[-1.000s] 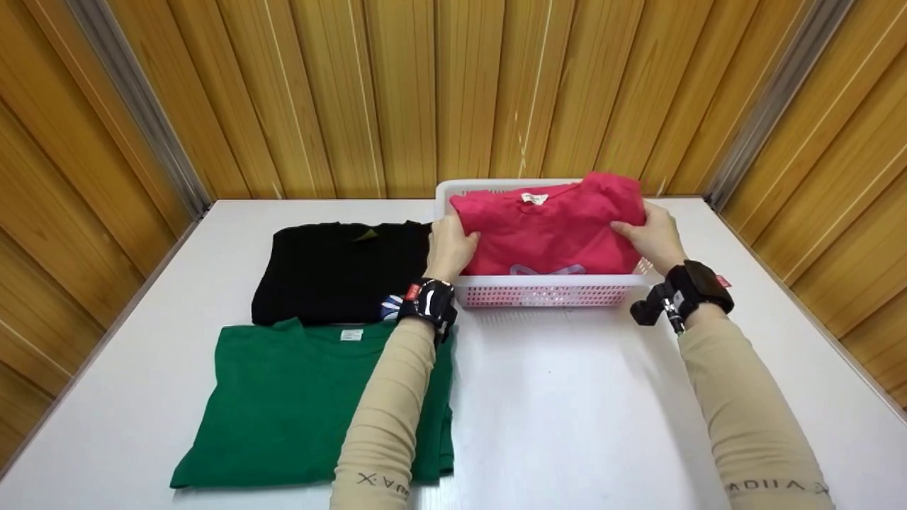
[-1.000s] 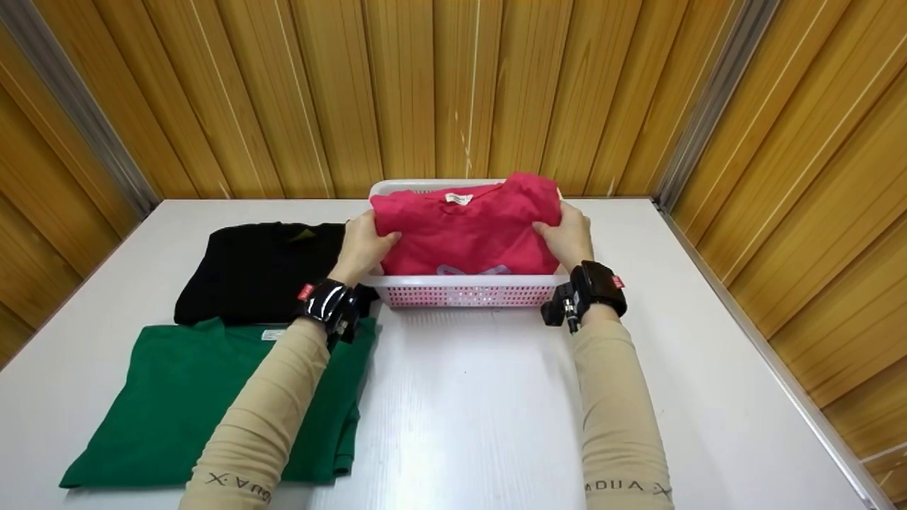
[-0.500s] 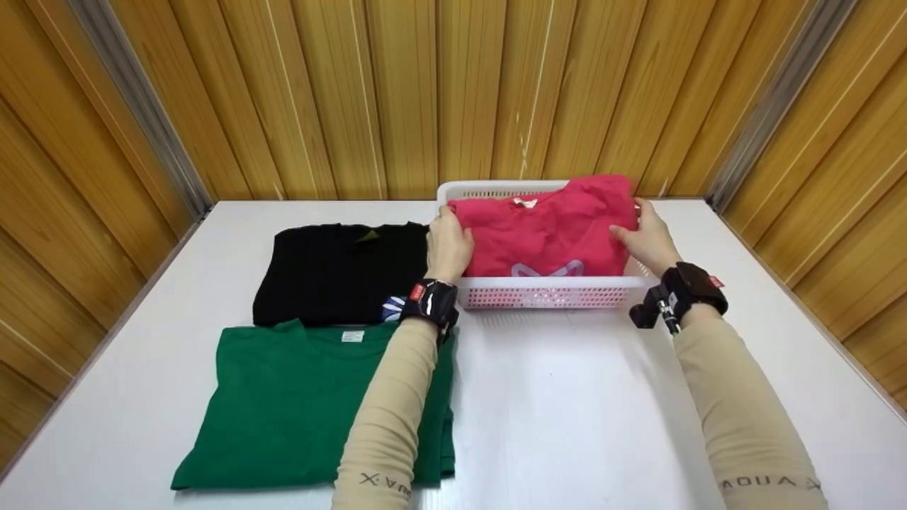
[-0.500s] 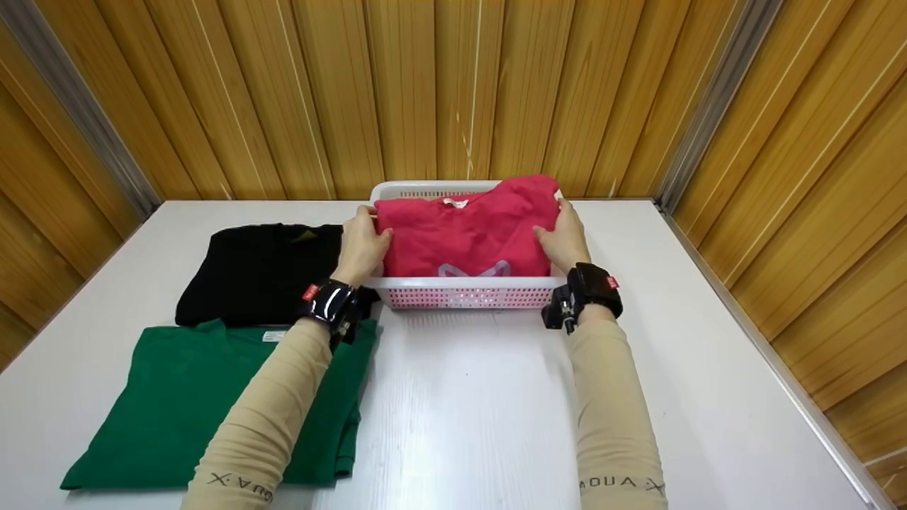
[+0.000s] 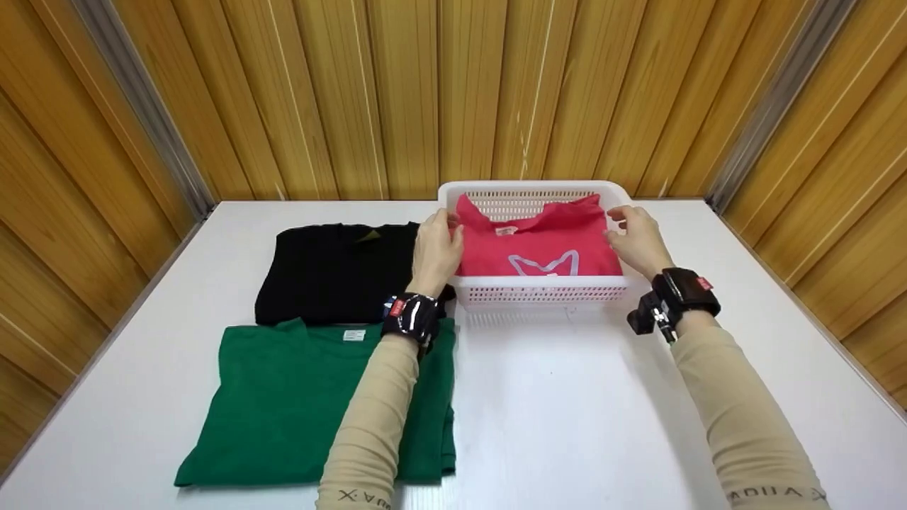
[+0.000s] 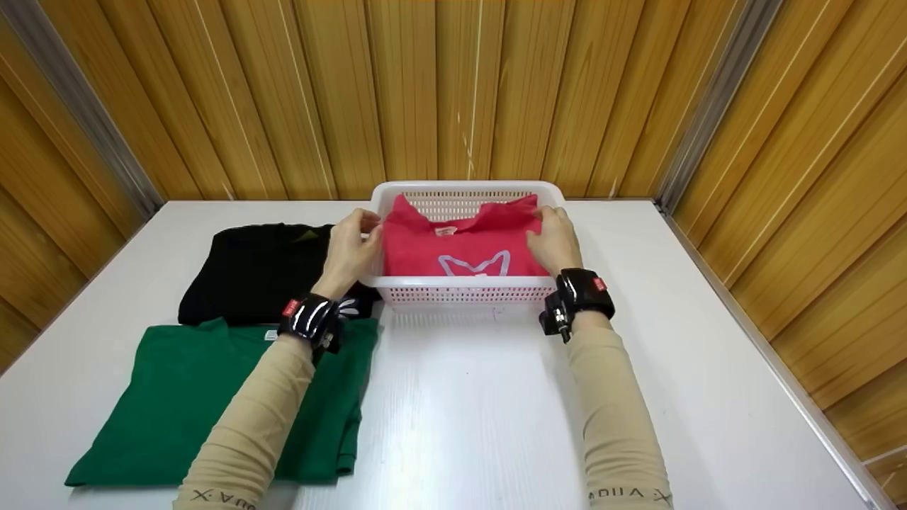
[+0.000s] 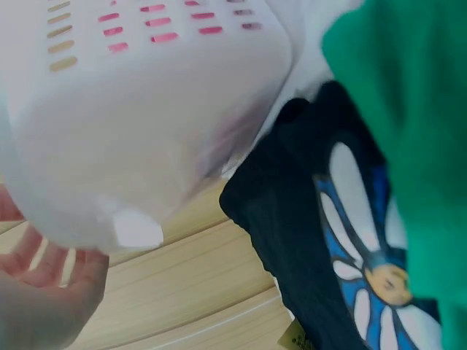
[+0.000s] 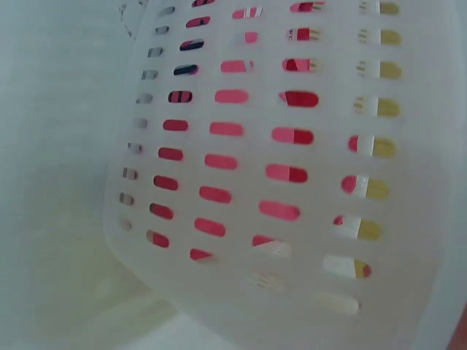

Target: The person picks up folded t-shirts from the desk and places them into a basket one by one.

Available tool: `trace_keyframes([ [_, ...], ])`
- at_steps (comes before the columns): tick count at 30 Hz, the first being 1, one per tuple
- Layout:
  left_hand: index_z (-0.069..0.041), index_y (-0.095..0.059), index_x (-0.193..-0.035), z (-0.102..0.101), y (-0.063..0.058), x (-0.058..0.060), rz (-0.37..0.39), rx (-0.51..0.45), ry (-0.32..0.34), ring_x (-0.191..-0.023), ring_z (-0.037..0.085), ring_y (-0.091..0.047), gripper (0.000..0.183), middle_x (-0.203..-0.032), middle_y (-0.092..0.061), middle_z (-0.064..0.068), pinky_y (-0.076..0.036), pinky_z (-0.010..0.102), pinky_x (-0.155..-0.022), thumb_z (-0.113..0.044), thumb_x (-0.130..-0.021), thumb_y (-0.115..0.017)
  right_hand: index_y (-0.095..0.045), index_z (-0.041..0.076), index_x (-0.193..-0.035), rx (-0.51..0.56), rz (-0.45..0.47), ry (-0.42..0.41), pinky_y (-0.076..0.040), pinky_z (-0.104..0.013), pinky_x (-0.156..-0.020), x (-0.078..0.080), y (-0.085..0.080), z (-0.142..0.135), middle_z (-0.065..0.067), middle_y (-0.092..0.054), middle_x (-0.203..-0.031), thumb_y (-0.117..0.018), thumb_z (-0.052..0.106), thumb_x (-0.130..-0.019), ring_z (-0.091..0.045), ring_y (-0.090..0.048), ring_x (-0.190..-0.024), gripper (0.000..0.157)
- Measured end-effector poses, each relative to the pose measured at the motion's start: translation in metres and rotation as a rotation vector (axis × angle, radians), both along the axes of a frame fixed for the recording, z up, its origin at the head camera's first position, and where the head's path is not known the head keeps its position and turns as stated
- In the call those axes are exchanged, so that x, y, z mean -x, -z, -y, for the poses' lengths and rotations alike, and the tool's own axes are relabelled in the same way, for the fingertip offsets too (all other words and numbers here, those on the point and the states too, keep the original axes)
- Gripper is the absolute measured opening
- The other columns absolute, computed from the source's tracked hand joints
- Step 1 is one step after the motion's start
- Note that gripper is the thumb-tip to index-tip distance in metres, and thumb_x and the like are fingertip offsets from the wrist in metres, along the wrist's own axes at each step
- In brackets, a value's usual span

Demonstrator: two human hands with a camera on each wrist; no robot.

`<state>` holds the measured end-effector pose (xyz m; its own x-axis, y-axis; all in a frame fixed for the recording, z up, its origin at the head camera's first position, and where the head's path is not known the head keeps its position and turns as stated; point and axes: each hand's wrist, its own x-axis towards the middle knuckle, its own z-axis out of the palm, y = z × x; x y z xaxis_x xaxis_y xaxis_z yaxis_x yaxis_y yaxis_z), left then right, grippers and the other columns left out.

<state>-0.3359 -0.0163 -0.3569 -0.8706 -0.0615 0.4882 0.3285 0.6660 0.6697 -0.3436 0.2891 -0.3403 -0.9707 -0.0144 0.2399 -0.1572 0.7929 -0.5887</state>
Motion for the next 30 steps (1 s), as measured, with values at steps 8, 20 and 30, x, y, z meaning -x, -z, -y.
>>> trace_keyframes([
  [8,-0.002,-0.064,-0.099,0.020,0.005,-0.015,-0.067,0.090,0.097,-0.097,0.028,-0.062,0.014,-0.099,-0.068,0.013,-0.052,0.037,-0.084,-0.014,-0.092,-0.060,-0.053,-0.006,-0.123,-0.002,-0.033,-0.046,-0.048,-0.049,-0.095,-0.008,0.000,0.025,-0.027,-0.060,-0.117,-0.056,0.010,-0.092,-0.040,-0.059,-0.104,0.035],
  [20,-0.003,-0.063,-0.108,0.066,0.003,-0.055,0.057,0.251,0.207,-0.101,0.028,-0.058,0.030,-0.104,-0.065,0.014,-0.051,0.040,-0.088,-0.027,-0.091,-0.064,-0.058,-0.002,-0.119,0.010,-0.041,-0.252,-0.053,-0.043,-0.086,-0.043,-0.011,0.091,-0.020,-0.065,-0.110,-0.065,0.016,-0.089,-0.033,-0.064,-0.095,0.037],
  [30,-0.004,-0.058,-0.120,0.118,0.007,-0.087,0.229,0.331,0.207,-0.111,0.031,-0.057,0.046,-0.117,-0.061,0.016,-0.049,0.045,-0.091,-0.039,-0.092,-0.060,-0.063,0.002,-0.112,-0.054,-0.048,-0.408,-0.057,-0.036,-0.079,-0.091,-0.013,0.145,-0.012,-0.069,-0.099,-0.067,0.021,-0.088,-0.023,-0.066,-0.086,0.031],
])
